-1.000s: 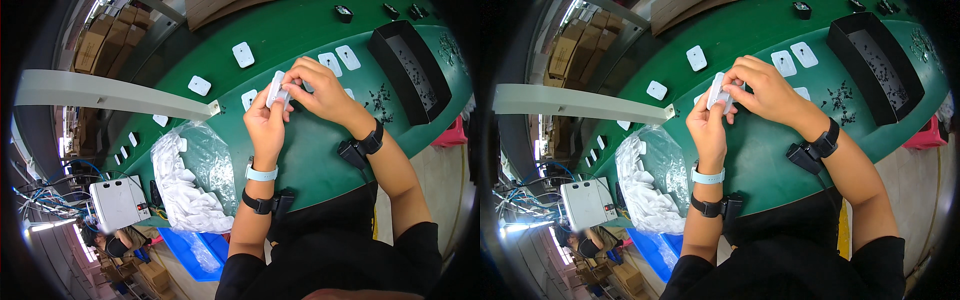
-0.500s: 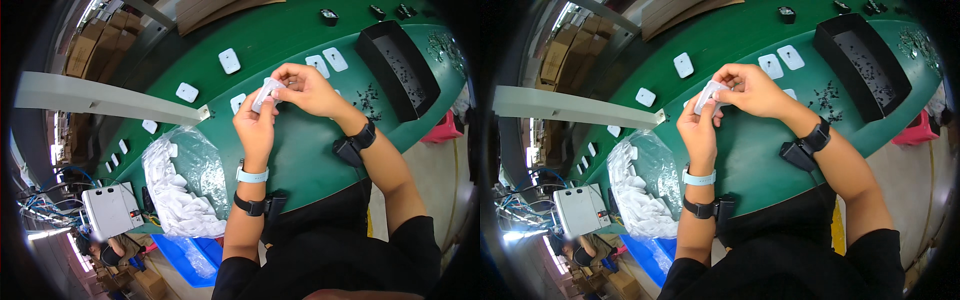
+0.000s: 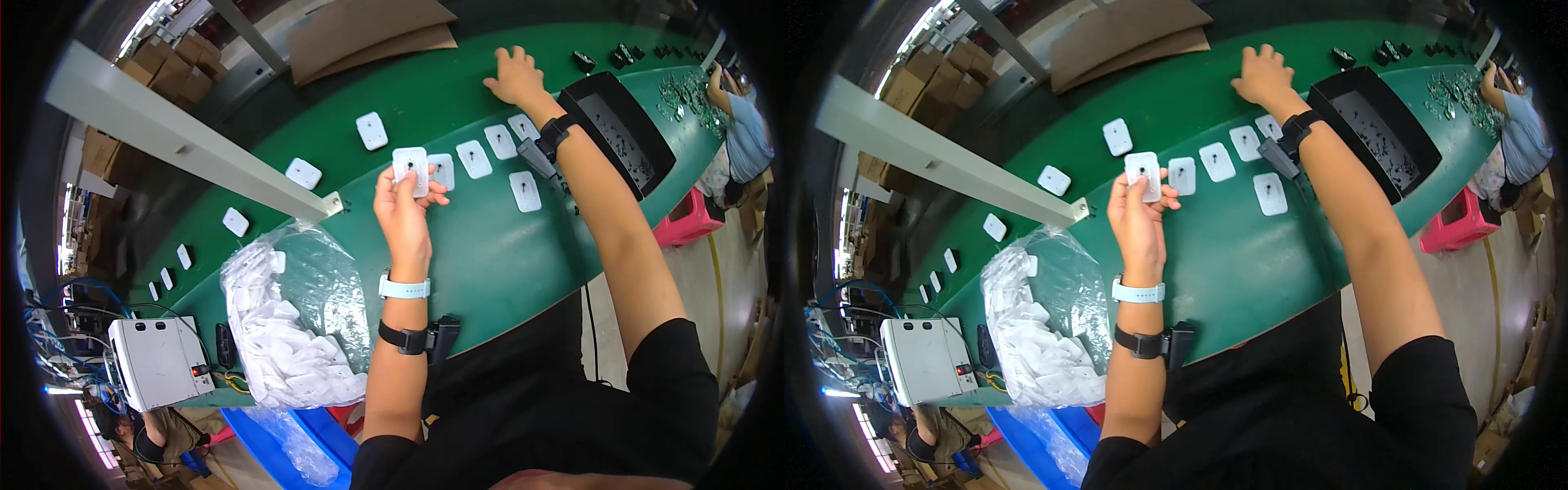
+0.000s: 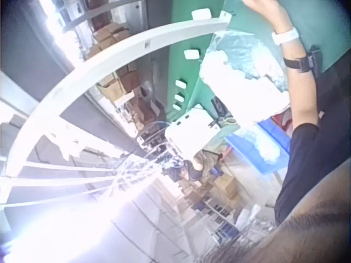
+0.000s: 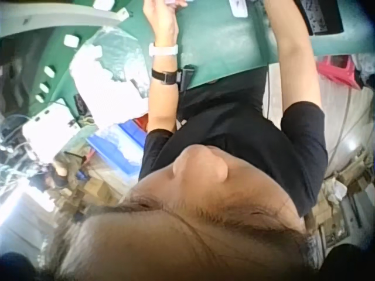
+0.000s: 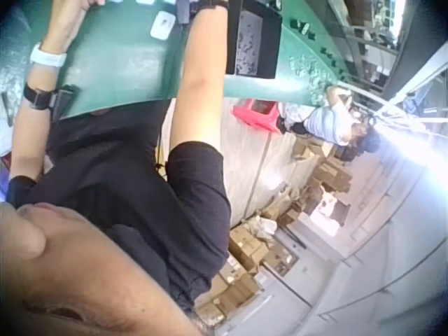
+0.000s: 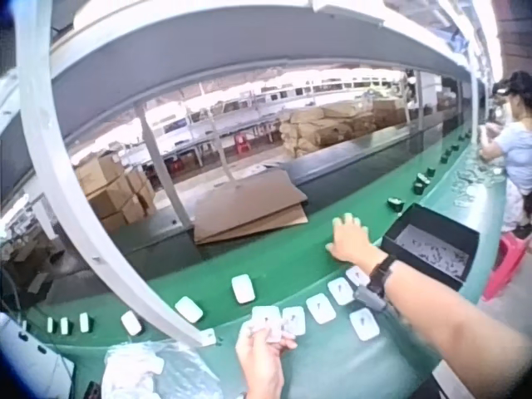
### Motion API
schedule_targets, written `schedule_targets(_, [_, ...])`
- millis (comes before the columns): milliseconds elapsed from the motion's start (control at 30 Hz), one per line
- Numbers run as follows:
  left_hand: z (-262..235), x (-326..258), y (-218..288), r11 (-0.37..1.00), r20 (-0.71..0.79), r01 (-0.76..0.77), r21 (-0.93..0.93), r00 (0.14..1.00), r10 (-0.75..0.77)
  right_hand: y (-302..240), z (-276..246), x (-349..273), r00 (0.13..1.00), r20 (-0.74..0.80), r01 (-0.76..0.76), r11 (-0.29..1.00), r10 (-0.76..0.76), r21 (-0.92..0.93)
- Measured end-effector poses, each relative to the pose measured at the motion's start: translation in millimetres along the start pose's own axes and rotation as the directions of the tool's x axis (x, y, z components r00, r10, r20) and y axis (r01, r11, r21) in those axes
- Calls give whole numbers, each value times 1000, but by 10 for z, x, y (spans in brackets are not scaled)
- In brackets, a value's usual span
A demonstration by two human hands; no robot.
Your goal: The person assembles small electronic devices by inserting green circuit boards into white plastic casings. They pick up a casing, insert a board, and place the completed unit on the table, repeating this process for multiple units.
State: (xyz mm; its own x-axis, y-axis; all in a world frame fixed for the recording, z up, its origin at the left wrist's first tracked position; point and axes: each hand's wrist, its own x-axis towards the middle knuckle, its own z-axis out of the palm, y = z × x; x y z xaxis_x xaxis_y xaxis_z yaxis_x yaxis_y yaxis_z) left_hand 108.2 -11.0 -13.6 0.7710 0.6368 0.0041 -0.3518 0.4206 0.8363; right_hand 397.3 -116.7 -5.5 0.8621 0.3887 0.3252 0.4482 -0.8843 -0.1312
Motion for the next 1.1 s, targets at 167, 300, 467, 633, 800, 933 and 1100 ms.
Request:
schedule_targets(167, [129,25,-15,998,40,25,-49,999,-23,617,375,428,992,126,4,1000,-8,28])
schedule_targets(300, [-63,13,10,999,5,1,-49,1000,-1,-174,-244,1,927,208,133,792,-312,596])
schedule_targets(467, [-54,28,0,968,60,59,-242,997,-46,-407,-753,-925,809,98,-53,94,-580,994])
schedule_targets(633, [-57,88,-59,866,124,189,-463,981,-148,-264,-647,-1299,667,236,-320,15,-707,947])
schedule_targets(800, [-3,59,-89,862,191,240,-447,967,-170,-169,-514,-1325,720,210,-333,-63,-661,941])
schedule_targets(933, [35,42,-106,831,193,276,-484,959,-206,-198,-545,-1301,777,217,-302,-46,-591,952])
schedule_targets(1100, [39,26,-123,892,194,275,-358,957,-217,-172,-516,-1309,808,223,-321,-90,-546,943])
